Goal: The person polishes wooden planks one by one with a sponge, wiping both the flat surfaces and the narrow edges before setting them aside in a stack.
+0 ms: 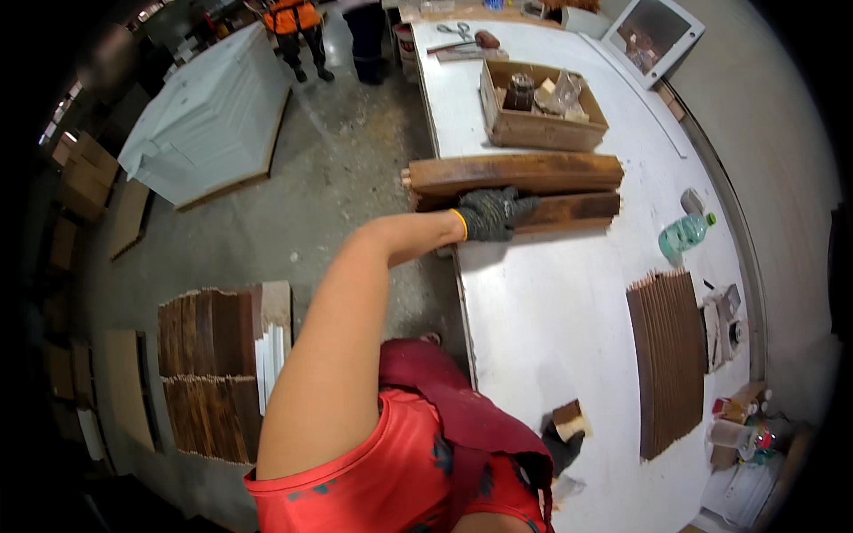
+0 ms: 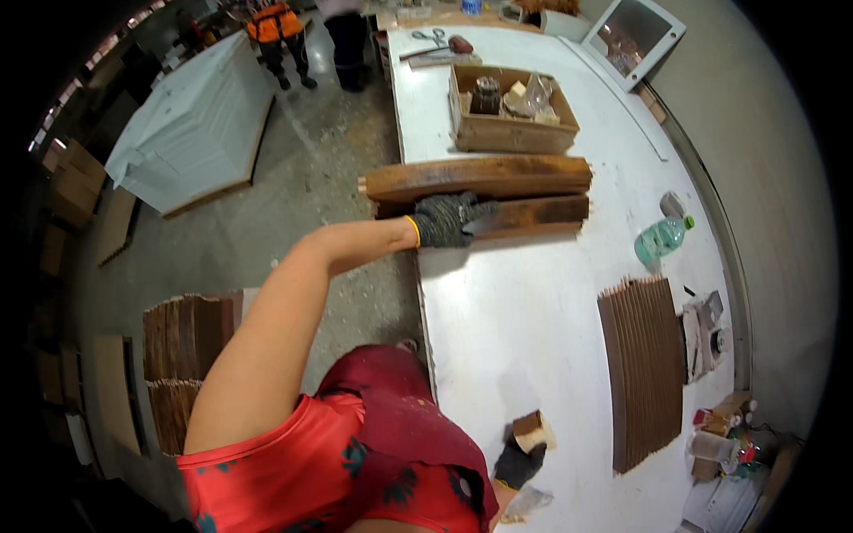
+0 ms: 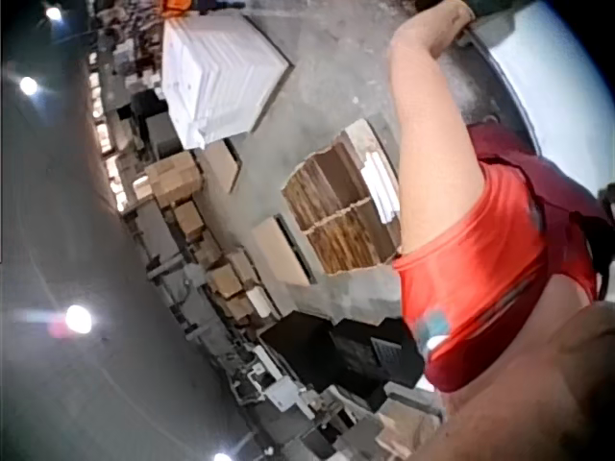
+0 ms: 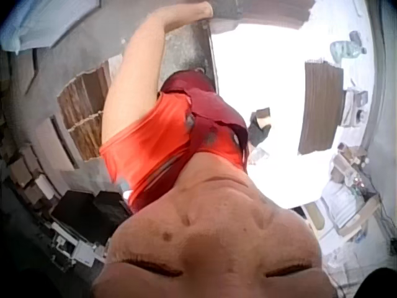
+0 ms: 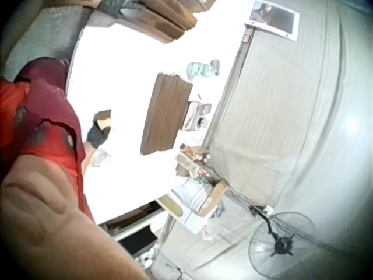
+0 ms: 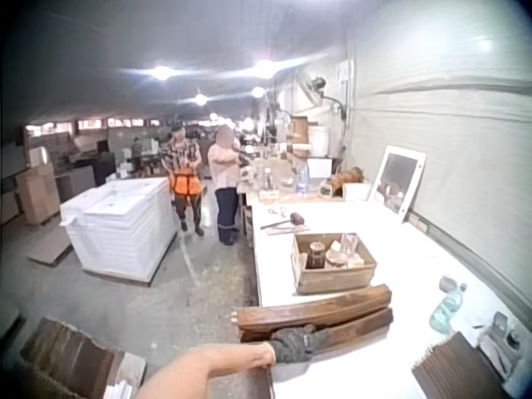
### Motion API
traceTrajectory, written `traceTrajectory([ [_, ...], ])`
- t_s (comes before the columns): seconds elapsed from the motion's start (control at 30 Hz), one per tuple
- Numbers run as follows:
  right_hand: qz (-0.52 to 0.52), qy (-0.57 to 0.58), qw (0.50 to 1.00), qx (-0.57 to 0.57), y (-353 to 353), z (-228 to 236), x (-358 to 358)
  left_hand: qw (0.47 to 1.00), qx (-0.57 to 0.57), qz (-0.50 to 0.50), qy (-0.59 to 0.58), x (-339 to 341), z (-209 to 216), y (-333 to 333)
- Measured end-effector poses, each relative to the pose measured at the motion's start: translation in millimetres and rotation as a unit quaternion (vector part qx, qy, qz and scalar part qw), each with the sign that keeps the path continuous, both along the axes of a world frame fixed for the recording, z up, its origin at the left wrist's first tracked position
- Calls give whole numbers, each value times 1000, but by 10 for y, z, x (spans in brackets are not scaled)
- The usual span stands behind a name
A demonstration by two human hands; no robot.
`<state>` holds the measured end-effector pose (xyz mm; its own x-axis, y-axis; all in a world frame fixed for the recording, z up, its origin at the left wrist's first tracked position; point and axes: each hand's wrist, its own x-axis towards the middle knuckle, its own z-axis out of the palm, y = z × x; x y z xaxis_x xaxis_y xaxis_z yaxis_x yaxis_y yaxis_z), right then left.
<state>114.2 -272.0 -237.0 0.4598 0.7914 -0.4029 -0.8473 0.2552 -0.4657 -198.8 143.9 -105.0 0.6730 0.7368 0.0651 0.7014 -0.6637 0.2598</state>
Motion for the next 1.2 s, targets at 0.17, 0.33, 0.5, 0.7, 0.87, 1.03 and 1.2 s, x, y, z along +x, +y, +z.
traceTrajectory([
  [0.17, 7, -11, 1000, 20, 42, 50, -7, 998, 68, -1, -2, 63, -124, -78],
  [0.33, 17, -29, 999, 14, 58, 153, -67, 958, 259, -69, -103, 140, -488, -46],
  [0.5, 34, -65, 997, 16, 127, 257, -166, 966, 213, -83, -119, 97, -686, 94],
  [0.7, 5, -88, 996, 6, 80, 219, -150, 969, 153, -97, -167, 221, -309, 16],
  [0.87, 19, -62, 998, -24, 132, 338, -155, 971, 223, 28, -84, 104, 504, 105],
  [1.03, 21, -47, 999, -17, 130, 225, -114, 980, 180, 3, 86, -72, 367, 254],
  [1.2, -20, -28, 999, 36, 55, 95, -127, 985, 172, 5, -13, 14, 363, 218],
])
